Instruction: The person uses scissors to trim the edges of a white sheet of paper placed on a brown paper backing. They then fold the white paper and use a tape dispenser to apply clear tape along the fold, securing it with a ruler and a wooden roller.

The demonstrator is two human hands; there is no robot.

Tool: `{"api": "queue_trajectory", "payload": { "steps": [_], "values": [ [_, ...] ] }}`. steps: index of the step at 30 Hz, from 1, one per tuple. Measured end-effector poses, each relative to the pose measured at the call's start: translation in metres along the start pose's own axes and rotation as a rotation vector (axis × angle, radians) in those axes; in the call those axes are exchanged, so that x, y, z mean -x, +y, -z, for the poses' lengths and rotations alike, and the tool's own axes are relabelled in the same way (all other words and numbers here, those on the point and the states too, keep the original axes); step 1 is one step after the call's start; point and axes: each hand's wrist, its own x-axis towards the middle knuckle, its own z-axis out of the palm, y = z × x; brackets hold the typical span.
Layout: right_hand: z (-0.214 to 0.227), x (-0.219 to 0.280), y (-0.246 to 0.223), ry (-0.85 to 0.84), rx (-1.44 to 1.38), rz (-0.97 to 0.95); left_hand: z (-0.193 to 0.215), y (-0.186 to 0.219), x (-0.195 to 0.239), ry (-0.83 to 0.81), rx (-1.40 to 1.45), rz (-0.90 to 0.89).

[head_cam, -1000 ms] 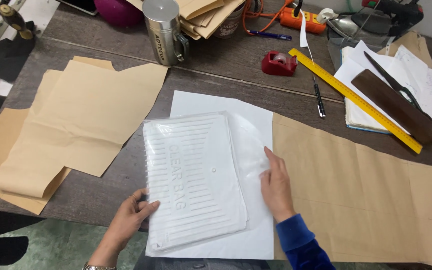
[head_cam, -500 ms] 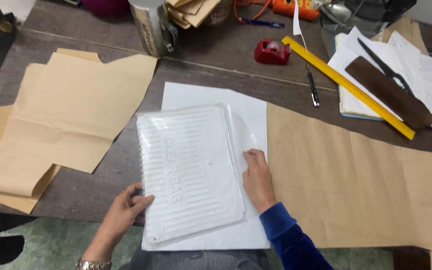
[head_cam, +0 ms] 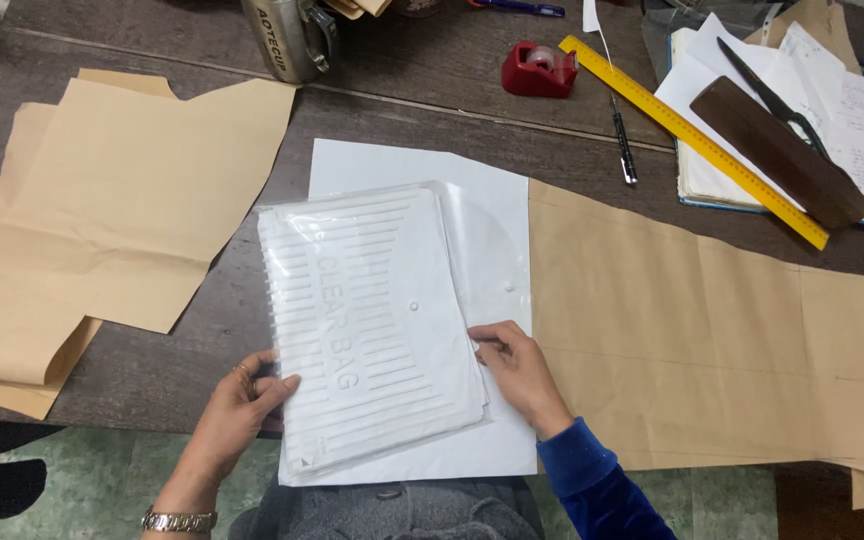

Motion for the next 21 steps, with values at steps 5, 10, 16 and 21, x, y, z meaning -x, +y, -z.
{"api": "queue_trajectory", "payload": {
  "steps": [5,10,16,21],
  "values": [
    [0.0,0.003,-0.012,0.015,-0.043,-0.159,0.0,0.003,0.001,0.007,-0.011,0.011],
    [-0.004,0.005,-0.006,0.016,-0.001,-0.132,0.001,-0.002,-0.001,0.004,0.015,0.003],
    [-0.006,0.007,-0.009,0.038,-0.01,-0.102,0.003,-0.007,-0.005,-0.004,0.025,-0.016],
    [-0.006,0.009,-0.01,0.047,0.027,-0.038,0.004,-0.01,-0.007,-0.018,0.041,-0.022]
  ]
}}
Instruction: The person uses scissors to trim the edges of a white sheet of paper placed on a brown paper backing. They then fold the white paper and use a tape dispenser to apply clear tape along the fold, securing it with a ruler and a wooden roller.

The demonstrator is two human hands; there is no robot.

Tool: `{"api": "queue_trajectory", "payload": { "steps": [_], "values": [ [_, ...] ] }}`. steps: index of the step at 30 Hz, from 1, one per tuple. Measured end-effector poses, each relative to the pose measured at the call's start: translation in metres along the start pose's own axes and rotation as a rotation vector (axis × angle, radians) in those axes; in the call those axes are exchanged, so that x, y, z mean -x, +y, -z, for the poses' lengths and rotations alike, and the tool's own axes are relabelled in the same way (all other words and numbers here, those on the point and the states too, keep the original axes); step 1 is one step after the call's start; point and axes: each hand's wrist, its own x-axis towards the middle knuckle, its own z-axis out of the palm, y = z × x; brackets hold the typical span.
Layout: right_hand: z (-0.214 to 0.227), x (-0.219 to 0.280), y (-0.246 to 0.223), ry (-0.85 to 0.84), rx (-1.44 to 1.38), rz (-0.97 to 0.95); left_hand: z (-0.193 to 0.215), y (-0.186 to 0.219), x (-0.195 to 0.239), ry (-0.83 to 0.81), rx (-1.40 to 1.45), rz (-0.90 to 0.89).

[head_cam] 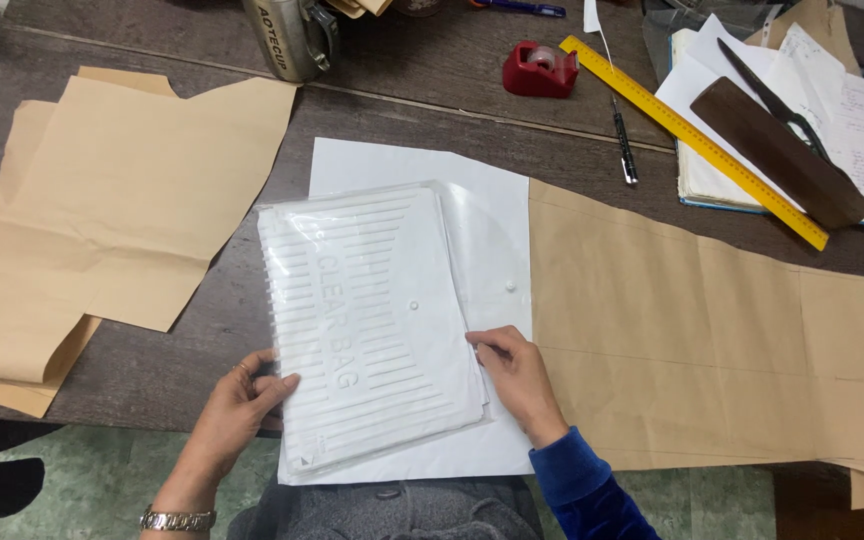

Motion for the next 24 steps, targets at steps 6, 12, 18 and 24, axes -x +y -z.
{"api": "queue_trajectory", "payload": {
  "steps": [6,12,18,24],
  "values": [
    [0.0,0.007,-0.016,-0.018,-0.087,-0.013,-0.001,0.004,0.003,0.015,-0.003,0.02],
    [-0.001,0.003,-0.009,0.028,-0.144,-0.164,-0.001,0.002,0.001,-0.01,-0.002,0.006],
    [0.004,0.004,-0.014,0.009,-0.2,-0.184,-0.004,0.011,0.006,-0.018,-0.005,0.021],
    [0.008,0.002,-0.012,-0.06,-0.215,-0.197,-0.003,0.009,0.006,-0.01,-0.008,0.015]
  ]
}}
